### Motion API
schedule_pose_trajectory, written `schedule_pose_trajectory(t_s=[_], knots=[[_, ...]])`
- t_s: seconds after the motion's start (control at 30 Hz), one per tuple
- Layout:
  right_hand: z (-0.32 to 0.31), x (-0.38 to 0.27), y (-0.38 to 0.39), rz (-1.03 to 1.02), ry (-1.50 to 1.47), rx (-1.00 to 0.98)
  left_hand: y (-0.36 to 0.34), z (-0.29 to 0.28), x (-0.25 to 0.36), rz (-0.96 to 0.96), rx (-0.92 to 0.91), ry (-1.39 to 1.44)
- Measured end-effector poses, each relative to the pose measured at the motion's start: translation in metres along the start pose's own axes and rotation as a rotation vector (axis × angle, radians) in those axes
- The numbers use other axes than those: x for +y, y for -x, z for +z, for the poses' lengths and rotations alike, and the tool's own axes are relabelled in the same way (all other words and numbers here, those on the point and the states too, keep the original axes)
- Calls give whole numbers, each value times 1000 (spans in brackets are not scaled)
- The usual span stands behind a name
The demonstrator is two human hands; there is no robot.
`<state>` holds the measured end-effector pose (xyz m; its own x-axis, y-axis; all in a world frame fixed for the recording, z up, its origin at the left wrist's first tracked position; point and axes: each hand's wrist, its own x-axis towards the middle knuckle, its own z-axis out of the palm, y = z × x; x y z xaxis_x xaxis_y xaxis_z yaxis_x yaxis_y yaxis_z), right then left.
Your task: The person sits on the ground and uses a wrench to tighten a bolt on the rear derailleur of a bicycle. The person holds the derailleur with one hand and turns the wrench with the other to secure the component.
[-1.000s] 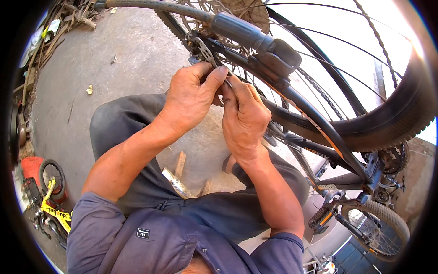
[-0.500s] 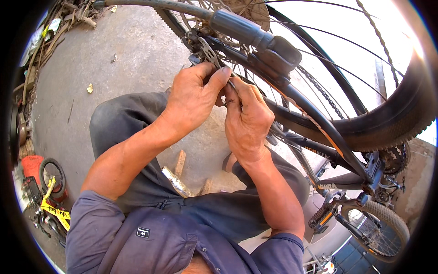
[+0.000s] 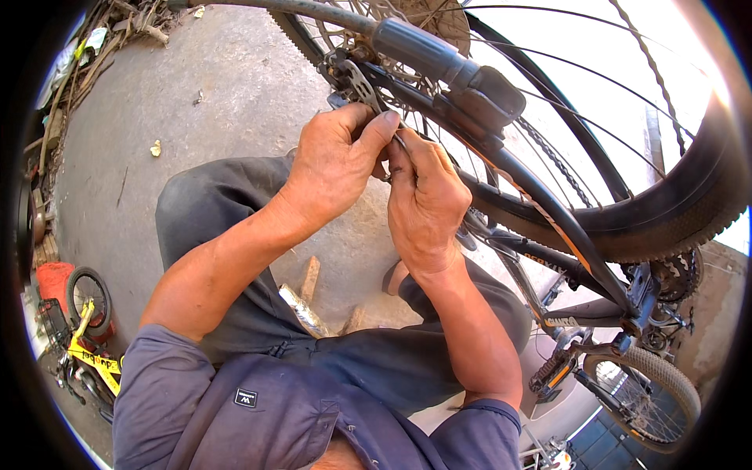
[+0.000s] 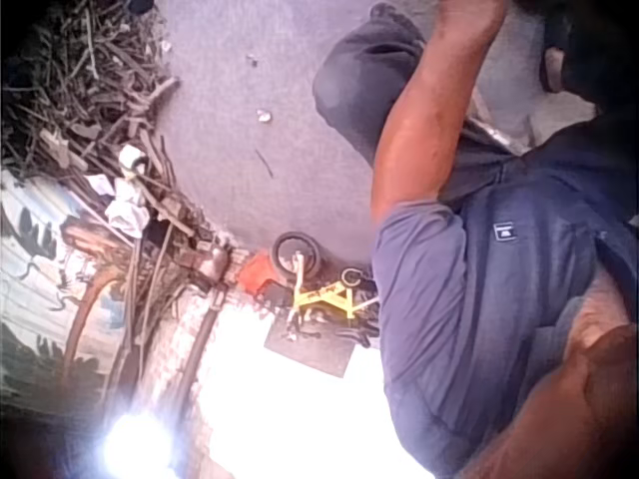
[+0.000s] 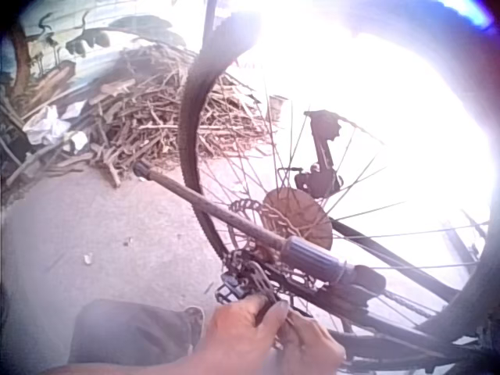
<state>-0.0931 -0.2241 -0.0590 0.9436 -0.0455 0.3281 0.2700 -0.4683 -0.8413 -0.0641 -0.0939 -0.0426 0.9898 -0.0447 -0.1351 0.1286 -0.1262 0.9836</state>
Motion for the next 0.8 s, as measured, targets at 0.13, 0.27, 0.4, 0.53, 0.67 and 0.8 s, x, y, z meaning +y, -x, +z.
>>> schedule_pose_trajectory(t_s=[0.13,0.27,0.4,0.53,0.67,0.8], knots=[[-1,-1,1,-18,-19,20,2,0,1,34,-8,-24],[-2,1,2,-16,-5,36,5,2,8,47,16,56],[-5,0,2,-15,8,17,4,4,1,34,8,32],[-5,3,3,-8,-1,3,3,6,-1,-2,1,22],[-4,0,1,-12,6,-16,3,6,-2,13,31,16],[-2,1,-1,-7,7,-24,2,4,2,-24,26,41]])
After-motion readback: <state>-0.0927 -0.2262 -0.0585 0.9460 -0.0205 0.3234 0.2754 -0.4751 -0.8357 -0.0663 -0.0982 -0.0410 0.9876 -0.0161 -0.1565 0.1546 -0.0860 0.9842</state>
